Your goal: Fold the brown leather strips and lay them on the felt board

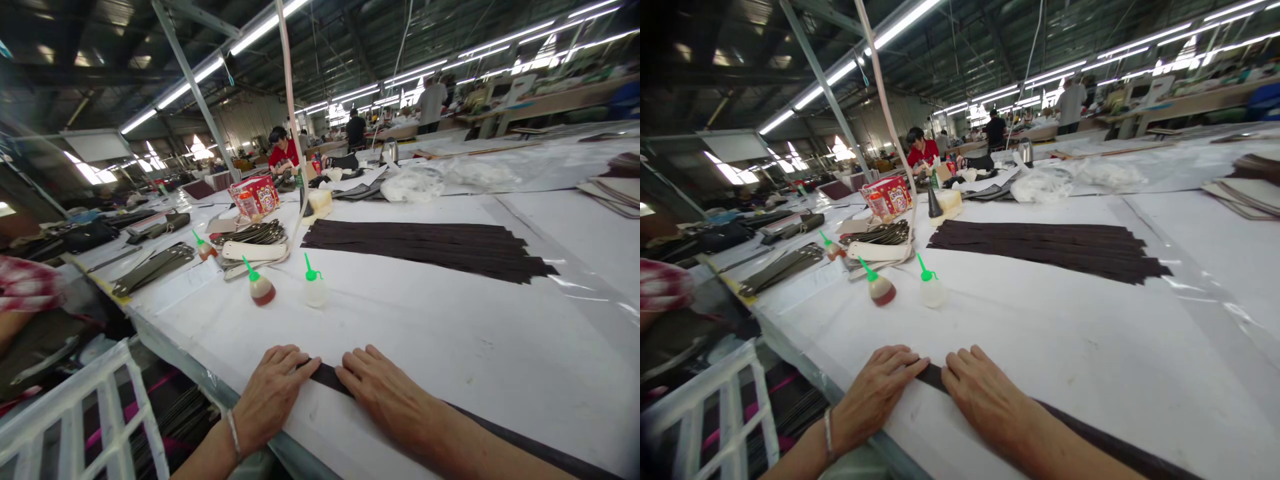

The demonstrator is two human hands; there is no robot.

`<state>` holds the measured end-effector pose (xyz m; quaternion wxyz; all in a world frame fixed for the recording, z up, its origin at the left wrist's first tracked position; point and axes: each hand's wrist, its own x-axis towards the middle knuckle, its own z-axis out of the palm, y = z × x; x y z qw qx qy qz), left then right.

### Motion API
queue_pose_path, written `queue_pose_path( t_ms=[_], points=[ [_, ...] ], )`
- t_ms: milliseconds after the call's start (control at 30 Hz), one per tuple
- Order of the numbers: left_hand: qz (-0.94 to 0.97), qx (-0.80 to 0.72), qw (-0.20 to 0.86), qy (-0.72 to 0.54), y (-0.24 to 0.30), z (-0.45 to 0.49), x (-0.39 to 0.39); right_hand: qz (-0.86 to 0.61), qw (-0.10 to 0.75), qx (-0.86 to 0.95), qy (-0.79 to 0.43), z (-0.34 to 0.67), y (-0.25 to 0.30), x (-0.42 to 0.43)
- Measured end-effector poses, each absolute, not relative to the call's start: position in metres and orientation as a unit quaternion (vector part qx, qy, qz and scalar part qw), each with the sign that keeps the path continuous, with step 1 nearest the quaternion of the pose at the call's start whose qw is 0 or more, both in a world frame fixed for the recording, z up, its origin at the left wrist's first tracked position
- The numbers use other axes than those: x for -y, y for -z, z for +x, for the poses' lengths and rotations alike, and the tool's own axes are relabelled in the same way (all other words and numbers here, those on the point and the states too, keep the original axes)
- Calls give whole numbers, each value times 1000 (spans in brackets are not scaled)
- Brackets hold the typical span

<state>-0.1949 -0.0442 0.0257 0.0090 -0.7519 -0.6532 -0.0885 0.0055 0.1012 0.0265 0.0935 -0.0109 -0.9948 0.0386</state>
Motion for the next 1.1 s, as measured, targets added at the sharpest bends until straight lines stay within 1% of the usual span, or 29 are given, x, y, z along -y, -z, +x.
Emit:
queue_pose_path(
  t_ms=[200,567,733,867,900,967,1033,1100],
  points=[
    [-755,654,7,57,-27,-194,44,4,87,996,-31,14,-26,-105],
    [-773,633,42,7,-35,-185,36,-8,85,995,-50,45,-32,-112],
    [-779,623,68,28,-36,-185,35,-6,80,995,-54,58,-33,-116],
    [-759,633,103,114,-39,-166,28,-5,77,996,-45,65,-34,-116],
    [-753,635,96,143,-40,-156,24,-5,80,996,-40,65,-34,-116],
    [-754,628,46,187,-37,-131,17,-8,89,996,-29,65,-34,-116],
    [-753,622,-19,212,-32,-108,10,-9,98,995,-28,65,-33,-115],
    [-743,629,-53,224,-24,-92,7,-11,104,994,-29,67,-33,-115]
  ],
)
